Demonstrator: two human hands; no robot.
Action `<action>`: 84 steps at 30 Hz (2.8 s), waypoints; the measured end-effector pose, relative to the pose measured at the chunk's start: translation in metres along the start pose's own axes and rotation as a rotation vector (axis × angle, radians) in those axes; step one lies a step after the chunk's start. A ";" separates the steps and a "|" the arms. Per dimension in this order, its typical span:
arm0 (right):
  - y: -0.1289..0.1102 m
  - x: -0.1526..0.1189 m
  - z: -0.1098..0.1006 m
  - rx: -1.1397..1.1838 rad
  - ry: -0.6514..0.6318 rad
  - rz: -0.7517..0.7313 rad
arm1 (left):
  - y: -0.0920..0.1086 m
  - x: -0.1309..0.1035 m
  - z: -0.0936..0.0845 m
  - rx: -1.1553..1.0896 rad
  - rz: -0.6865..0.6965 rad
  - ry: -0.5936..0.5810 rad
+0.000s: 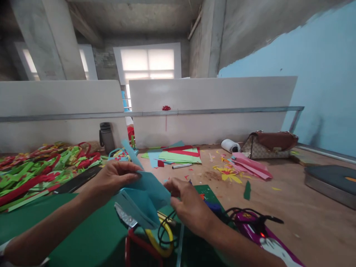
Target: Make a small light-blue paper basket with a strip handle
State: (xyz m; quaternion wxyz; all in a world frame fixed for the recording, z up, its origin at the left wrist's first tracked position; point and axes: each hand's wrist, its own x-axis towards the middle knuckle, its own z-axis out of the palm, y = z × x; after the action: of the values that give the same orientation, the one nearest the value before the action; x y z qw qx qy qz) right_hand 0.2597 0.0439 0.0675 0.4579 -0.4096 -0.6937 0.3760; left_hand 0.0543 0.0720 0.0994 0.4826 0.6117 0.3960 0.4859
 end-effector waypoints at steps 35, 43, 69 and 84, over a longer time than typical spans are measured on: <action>0.001 0.001 0.012 -0.044 0.084 -0.085 | -0.001 -0.020 0.006 0.494 0.664 -0.175; -0.006 -0.002 0.013 0.051 0.184 -0.075 | -0.001 -0.017 0.003 0.522 0.375 -0.183; -0.004 0.006 -0.031 -0.978 0.117 -0.177 | -0.014 -0.004 -0.004 -0.068 -0.241 -0.230; 0.065 -0.013 -0.048 -1.456 -0.236 0.027 | -0.019 0.006 -0.005 -0.148 -0.273 -0.166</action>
State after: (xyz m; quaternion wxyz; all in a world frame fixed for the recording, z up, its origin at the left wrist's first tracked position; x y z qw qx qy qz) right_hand 0.3229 0.0641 0.0196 -0.0123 -0.5751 -0.8072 -0.1322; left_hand 0.0501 0.0828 0.0821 0.6188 0.5529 0.3975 0.3916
